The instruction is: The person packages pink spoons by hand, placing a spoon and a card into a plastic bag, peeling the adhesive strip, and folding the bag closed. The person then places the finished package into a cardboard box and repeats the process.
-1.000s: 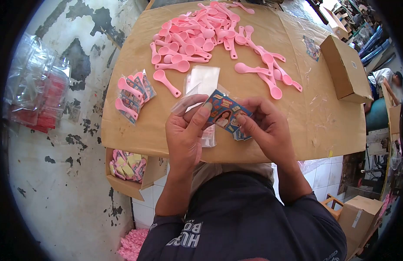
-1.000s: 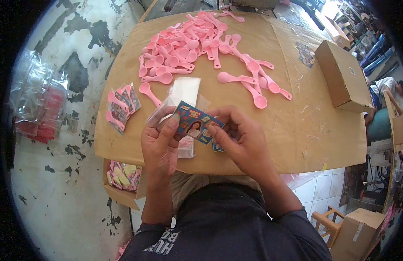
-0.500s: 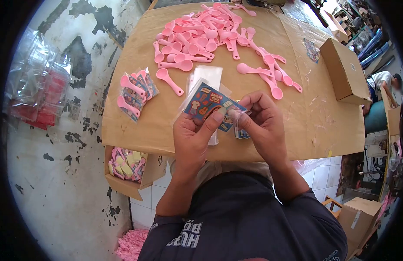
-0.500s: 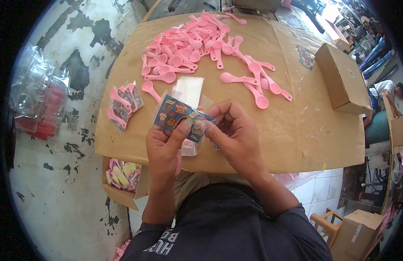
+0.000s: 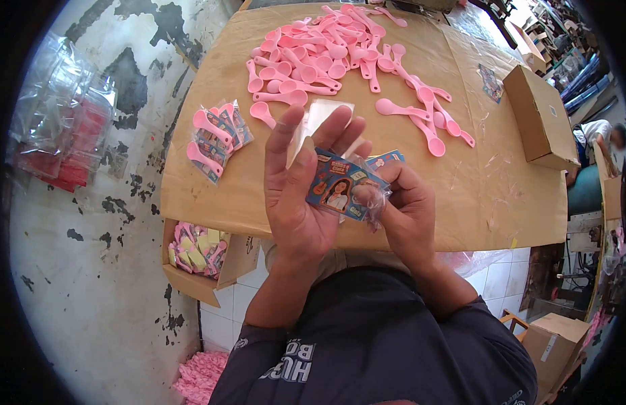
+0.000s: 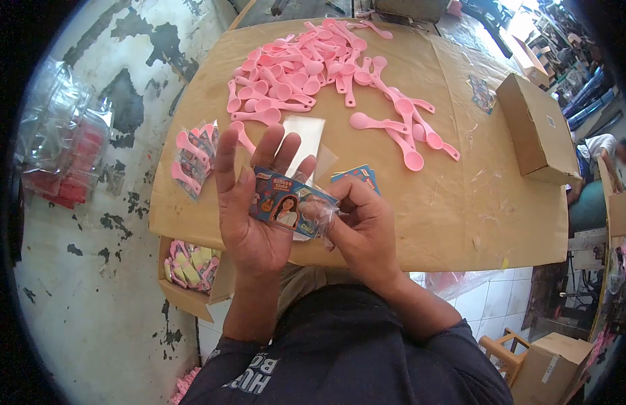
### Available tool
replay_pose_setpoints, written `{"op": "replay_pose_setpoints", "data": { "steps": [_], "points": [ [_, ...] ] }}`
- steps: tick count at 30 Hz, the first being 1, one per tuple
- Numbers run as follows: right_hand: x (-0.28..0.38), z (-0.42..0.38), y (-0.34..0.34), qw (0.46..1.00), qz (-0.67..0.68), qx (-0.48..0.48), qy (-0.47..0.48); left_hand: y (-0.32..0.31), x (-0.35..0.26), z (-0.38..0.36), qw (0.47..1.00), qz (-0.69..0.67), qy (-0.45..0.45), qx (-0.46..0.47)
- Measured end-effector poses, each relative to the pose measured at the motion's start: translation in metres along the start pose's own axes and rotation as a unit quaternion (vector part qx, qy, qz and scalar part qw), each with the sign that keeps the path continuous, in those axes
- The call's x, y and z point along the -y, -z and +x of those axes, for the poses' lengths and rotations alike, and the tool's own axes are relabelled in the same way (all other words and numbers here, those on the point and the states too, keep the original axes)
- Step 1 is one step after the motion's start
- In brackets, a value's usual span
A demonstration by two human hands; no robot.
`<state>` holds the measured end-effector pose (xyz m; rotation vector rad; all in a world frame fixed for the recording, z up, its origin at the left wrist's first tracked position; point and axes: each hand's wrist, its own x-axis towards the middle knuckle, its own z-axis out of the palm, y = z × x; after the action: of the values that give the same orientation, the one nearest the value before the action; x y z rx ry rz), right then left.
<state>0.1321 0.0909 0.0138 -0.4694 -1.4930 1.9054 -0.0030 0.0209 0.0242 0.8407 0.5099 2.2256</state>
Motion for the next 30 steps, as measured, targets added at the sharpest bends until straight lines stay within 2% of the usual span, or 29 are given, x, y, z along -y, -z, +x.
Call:
{"op": "replay_pose_setpoints", "data": {
  "steps": [3, 9, 10, 13, 16, 18, 19, 21, 22, 23, 24, 25, 27, 28, 29, 30],
  "points": [
    [0.014, -0.001, -0.007, 0.997, 0.060, -0.024, -0.043, -0.003, 0.005, 0.001, 0.997, -0.073, 0.002, -0.007],
    [0.009, 0.001, 0.007, 0.998, 0.046, 0.016, -0.043, -0.009, 0.013, 0.000, 0.994, -0.100, 0.048, -0.017],
    [0.008, 0.002, 0.007, 0.998, 0.045, 0.017, -0.042, -0.015, 0.015, -0.001, 0.990, -0.120, 0.059, -0.043],
    [0.007, 0.002, 0.005, 0.997, 0.028, -0.017, -0.066, -0.015, 0.019, -0.005, 0.993, -0.081, 0.072, -0.049],
    [0.001, 0.005, -0.002, 0.999, 0.002, -0.037, -0.038, -0.016, 0.021, -0.005, 0.993, -0.088, 0.060, -0.054],
    [-0.005, 0.007, -0.011, 0.990, 0.010, -0.100, 0.096, -0.016, 0.019, -0.004, 0.993, -0.097, 0.045, -0.045],
    [-0.003, 0.006, -0.010, 0.990, 0.005, -0.101, 0.098, -0.015, 0.016, -0.002, 0.995, -0.072, 0.047, -0.060],
    [0.005, 0.003, -0.003, 0.953, -0.204, -0.098, 0.201, -0.011, 0.011, 0.000, 0.995, -0.055, 0.051, -0.069],
    [0.009, 0.003, 0.003, 0.951, -0.210, -0.101, 0.204, -0.006, 0.010, 0.001, 0.990, -0.075, 0.057, -0.108],
    [0.015, 0.002, 0.010, 0.919, -0.292, -0.030, 0.262, 0.000, 0.007, 0.002, 0.982, -0.094, 0.063, -0.149],
    [0.020, 0.002, 0.017, 0.874, -0.369, 0.042, 0.314, 0.010, 0.002, 0.003, 0.982, -0.089, 0.071, -0.149],
    [0.025, 0.004, 0.022, 0.871, -0.375, 0.040, 0.315, 0.019, -0.003, 0.004, 0.982, -0.094, 0.072, -0.146],
    [0.036, 0.013, 0.031, 0.888, -0.401, -0.002, 0.223, 0.033, -0.012, 0.004, 0.975, -0.135, 0.030, -0.173],
    [0.044, 0.020, 0.039, 0.886, -0.439, -0.034, 0.144, 0.034, -0.018, 0.004, 0.975, -0.139, 0.031, -0.170],
    [0.048, 0.031, 0.051, 0.885, -0.441, -0.038, 0.145, 0.033, -0.025, 0.004, 0.978, -0.107, 0.012, -0.181],
    [0.048, 0.045, 0.065, 0.842, -0.514, -0.034, 0.159, 0.032, -0.030, 0.002, 0.979, -0.075, -0.007, -0.191]
  ]
}}
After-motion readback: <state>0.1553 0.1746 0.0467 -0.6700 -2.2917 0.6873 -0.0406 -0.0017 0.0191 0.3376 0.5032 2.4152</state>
